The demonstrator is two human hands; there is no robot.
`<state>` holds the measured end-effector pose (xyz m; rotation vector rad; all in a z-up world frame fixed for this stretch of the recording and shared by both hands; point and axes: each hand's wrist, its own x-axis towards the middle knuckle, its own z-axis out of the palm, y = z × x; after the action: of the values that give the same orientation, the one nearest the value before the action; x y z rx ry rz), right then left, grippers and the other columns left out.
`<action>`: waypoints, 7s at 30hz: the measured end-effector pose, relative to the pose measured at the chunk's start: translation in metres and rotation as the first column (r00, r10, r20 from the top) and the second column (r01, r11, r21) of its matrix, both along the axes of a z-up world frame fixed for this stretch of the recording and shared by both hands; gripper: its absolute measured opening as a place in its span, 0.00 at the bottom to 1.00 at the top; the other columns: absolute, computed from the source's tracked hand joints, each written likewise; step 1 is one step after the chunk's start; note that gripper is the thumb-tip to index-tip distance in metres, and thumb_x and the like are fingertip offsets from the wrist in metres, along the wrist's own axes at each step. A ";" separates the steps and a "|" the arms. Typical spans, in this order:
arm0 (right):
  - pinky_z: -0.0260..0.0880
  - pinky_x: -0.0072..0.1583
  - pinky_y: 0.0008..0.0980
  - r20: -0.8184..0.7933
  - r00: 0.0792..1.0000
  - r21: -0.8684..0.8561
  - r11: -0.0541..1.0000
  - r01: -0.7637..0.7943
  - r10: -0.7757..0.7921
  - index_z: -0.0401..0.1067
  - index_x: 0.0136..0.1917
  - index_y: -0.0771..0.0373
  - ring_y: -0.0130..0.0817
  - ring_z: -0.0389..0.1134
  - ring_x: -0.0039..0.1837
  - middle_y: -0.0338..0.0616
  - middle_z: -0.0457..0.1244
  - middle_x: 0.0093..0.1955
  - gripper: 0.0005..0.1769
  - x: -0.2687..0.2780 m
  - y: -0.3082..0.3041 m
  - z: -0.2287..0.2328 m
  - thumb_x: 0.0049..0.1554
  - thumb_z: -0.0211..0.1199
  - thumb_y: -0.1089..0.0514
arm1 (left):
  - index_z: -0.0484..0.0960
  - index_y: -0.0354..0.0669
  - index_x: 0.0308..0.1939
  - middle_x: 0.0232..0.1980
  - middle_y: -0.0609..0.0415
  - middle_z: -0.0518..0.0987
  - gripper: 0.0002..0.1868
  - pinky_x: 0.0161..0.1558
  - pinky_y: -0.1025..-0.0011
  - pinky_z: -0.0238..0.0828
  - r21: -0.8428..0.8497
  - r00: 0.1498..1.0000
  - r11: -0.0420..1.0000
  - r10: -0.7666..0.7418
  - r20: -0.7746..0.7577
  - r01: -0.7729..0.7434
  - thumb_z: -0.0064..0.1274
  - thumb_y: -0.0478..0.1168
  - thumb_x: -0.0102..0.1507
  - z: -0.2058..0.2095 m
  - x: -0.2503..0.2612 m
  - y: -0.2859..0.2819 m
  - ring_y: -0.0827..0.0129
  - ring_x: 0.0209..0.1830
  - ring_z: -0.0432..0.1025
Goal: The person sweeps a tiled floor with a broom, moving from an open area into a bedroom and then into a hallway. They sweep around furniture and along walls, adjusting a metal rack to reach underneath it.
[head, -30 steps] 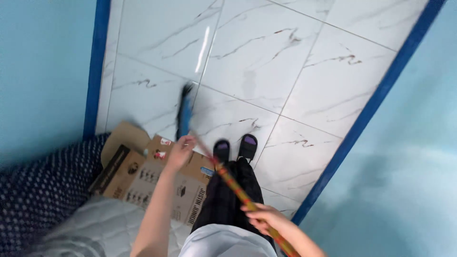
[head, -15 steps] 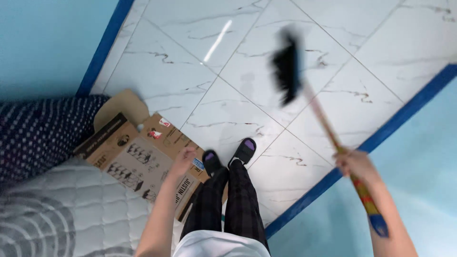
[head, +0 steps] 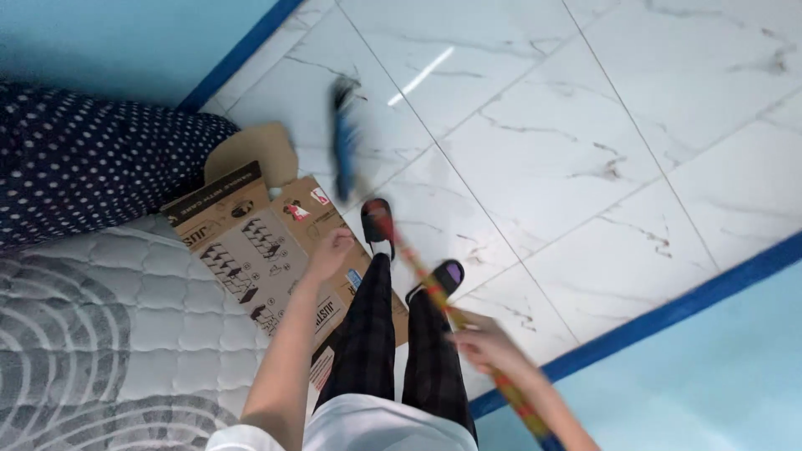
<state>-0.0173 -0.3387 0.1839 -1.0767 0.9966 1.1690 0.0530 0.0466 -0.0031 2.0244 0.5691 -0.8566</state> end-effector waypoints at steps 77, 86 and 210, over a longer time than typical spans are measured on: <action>0.61 0.28 0.37 0.182 0.907 0.044 0.919 -0.393 0.379 0.76 0.28 0.60 0.40 0.60 0.23 0.51 0.60 0.19 0.08 0.436 0.071 -0.194 0.46 0.68 0.57 | 0.77 0.52 0.61 0.49 0.56 0.85 0.20 0.55 0.60 0.74 -0.022 0.991 0.991 0.127 -0.046 -0.128 0.55 0.51 0.67 -0.036 0.204 -0.019 0.62 0.49 0.81; 0.45 0.26 0.10 0.076 0.951 0.228 0.934 0.275 -0.299 0.62 0.45 0.55 0.13 0.48 0.26 0.25 0.51 0.31 0.08 0.530 -0.085 -0.141 0.60 0.62 0.60 | 0.77 0.56 0.64 0.57 0.49 0.83 0.21 0.60 0.56 0.72 0.053 0.980 0.998 0.035 -0.198 -0.025 0.49 0.55 0.69 -0.029 0.242 -0.120 0.51 0.61 0.76; 0.49 0.20 0.14 -0.183 -0.085 0.283 -0.136 0.949 -0.979 0.60 0.44 0.53 0.15 0.49 0.21 0.26 0.48 0.28 0.06 0.493 -0.484 -0.067 0.66 0.49 0.59 | 0.75 0.46 0.68 0.63 0.37 0.79 0.30 0.58 0.48 0.73 -0.076 0.795 0.825 -0.561 -0.231 0.560 0.49 0.59 0.69 -0.016 0.685 -0.543 0.43 0.63 0.74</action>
<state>0.4753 -0.8229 0.1173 0.1813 1.0761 -0.1170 0.7383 -0.4966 -0.0191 2.1268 0.0739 -1.4762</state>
